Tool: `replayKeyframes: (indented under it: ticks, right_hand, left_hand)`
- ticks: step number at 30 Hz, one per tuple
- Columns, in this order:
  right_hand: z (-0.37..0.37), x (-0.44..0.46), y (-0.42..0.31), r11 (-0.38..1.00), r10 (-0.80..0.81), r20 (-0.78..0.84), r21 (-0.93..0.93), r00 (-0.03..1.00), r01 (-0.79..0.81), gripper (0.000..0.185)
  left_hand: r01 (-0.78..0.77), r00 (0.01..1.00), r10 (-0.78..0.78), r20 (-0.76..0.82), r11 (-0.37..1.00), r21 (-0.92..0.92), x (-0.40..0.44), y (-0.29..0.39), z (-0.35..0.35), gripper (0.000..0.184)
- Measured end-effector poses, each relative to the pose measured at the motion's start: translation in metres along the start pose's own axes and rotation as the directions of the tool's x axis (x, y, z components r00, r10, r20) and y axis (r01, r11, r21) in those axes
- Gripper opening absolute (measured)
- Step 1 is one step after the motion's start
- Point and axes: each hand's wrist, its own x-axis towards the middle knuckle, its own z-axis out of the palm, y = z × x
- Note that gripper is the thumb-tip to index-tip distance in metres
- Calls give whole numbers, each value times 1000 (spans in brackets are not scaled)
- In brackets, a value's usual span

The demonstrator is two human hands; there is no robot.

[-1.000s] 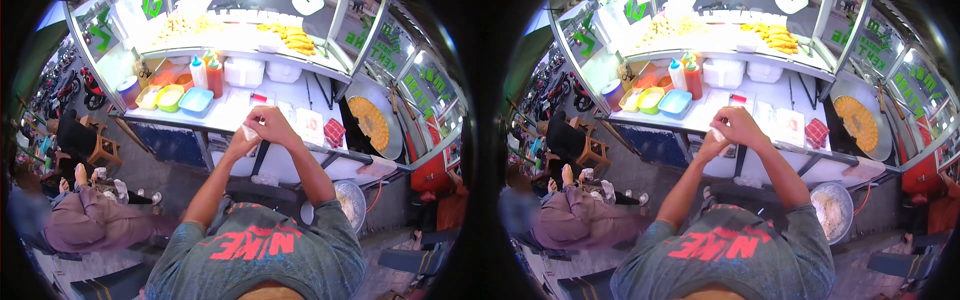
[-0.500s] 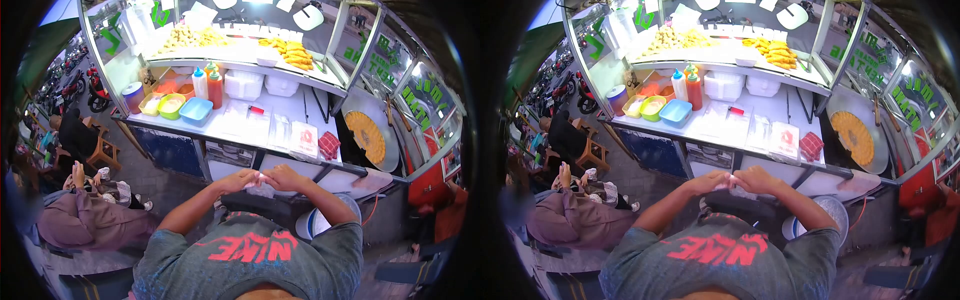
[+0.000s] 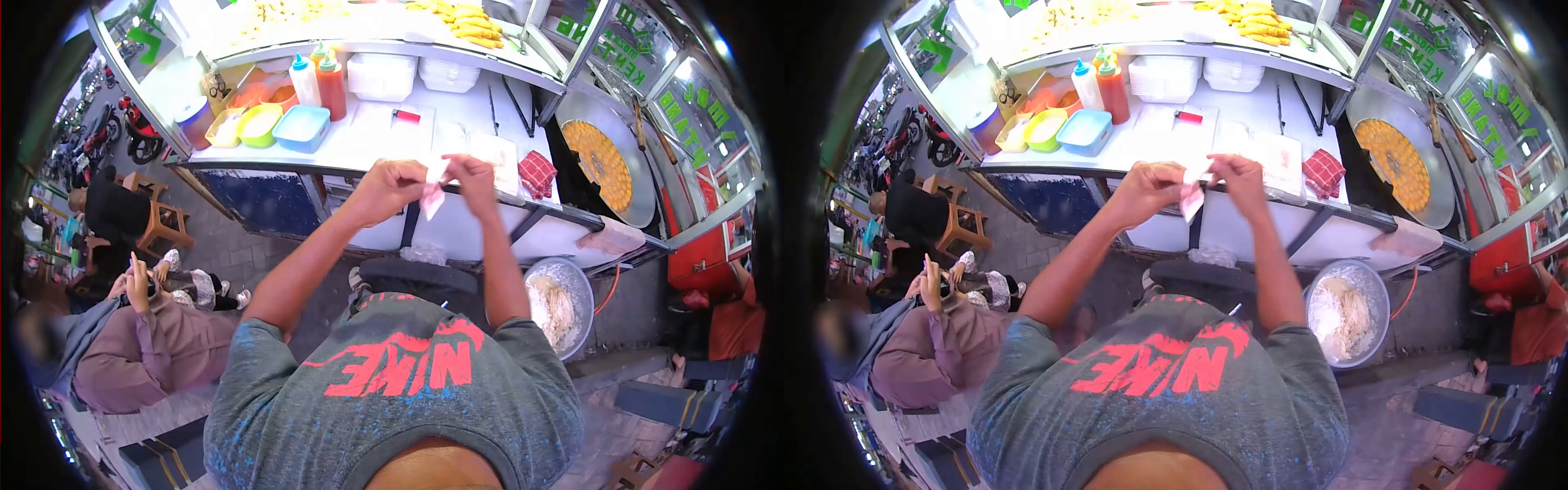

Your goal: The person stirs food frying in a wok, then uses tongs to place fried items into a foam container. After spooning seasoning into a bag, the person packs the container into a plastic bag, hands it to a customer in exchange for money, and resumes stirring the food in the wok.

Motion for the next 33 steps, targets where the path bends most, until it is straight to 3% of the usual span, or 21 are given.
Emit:
replayKeyframes:
  ticks: [1, 2, 4, 5, 7, 8, 9, 11, 12, 13, 14, 16, 18, 19, 21, 22, 25, 27, 29, 32, 33]
  right_hand:
    - [19, -4, 22, 994, 24, -72, 107, 997, -16, 12]
    - [42, -12, 39, 976, 55, -140, 215, 989, -24, 12]
    - [77, -22, 50, 985, 101, -292, 162, 951, -54, 12]
    - [77, -20, 50, 990, -119, -305, -104, 945, 91, 11]
    - [79, -17, 49, 738, -508, -164, -588, 845, 330, 10]
    - [73, -14, 47, 599, -565, -11, -693, 825, 401, 10]
    - [63, -12, 40, 445, -586, 148, -763, 797, 468, 9]
    - [48, -9, 27, 180, -530, 389, -816, 754, 549, 11]
    - [45, -7, 16, 149, -550, 432, -791, 715, 593, 10]
    - [43, -4, 2, 114, -567, 475, -764, 673, 635, 10]
    - [39, -1, -3, 79, -583, 516, -733, 628, 676, 10]
    - [32, 0, 5, 416, -474, 417, -670, 775, 615, 9]
    - [25, 0, 1, 752, -252, 281, -545, 926, 370, 10]
    - [23, 1, -1, 797, -203, 264, -515, 943, 316, 11]
    - [22, -2, -9, 965, -5, 240, -255, 971, 68, 8]
    - [20, -2, -13, 991, 93, 248, -113, 964, -66, 8]
    - [29, -1, -15, 974, 41, 238, 207, 970, -91, 14]
    - [35, -3, -23, 954, 85, 218, 262, 972, -143, 19]
    - [44, -4, -19, 942, 71, 192, 311, 979, -130, 20]
    - [45, 3, -17, 961, 136, 219, 210, 966, -183, 16]
    - [45, 7, -20, 940, 249, 243, 174, 937, -295, 15]
  left_hand:
    - [-52, 992, 39, -122, 993, -105, 8, -7, 6, 13]
    - [25, 965, -69, -254, 985, -173, 13, -14, 9, 14]
    - [134, 830, -287, -479, 935, -327, 23, -32, 9, 16]
    - [36, 810, -125, -573, 986, -164, 26, -60, 8, 15]
    - [-39, 784, 62, -618, 998, 52, 26, -74, 6, 14]
    - [-70, 760, 155, -631, 985, 158, 24, -81, 4, 14]
    - [71, 793, 90, -603, 969, 238, 19, -74, 0, 13]
    - [207, 842, -75, -535, 959, 192, 16, -84, -10, 11]
    - [273, 856, -158, -492, 947, 170, 16, -92, -16, 11]
    - [245, 906, -79, -415, 899, 363, 15, -95, -21, 8]
    - [251, 920, -110, -375, 903, 350, 13, -98, -25, 8]
    - [264, 943, -171, -286, 907, 327, 13, -70, -24, 8]
    - [240, 959, -232, -161, 970, 31, 8, -48, -22, 6]
    - [221, 967, -229, -113, 973, -72, 7, -46, -22, 5]
    - [229, 972, -236, -1, 945, -231, 2, -38, -22, 9]
    - [219, 975, -219, 32, 937, -272, 2, -33, -21, 9]
    - [204, 977, -165, 136, 909, -363, 3, -14, -16, 9]
    - [207, 967, -132, 220, 907, -366, 6, -5, -19, 10]
    - [88, 973, -22, 229, 955, -283, 9, -11, -24, 11]
    - [33, 985, 7, 174, 974, -224, 9, -16, -34, 12]
    - [28, 990, -1, 144, 981, -190, 9, -15, -38, 12]
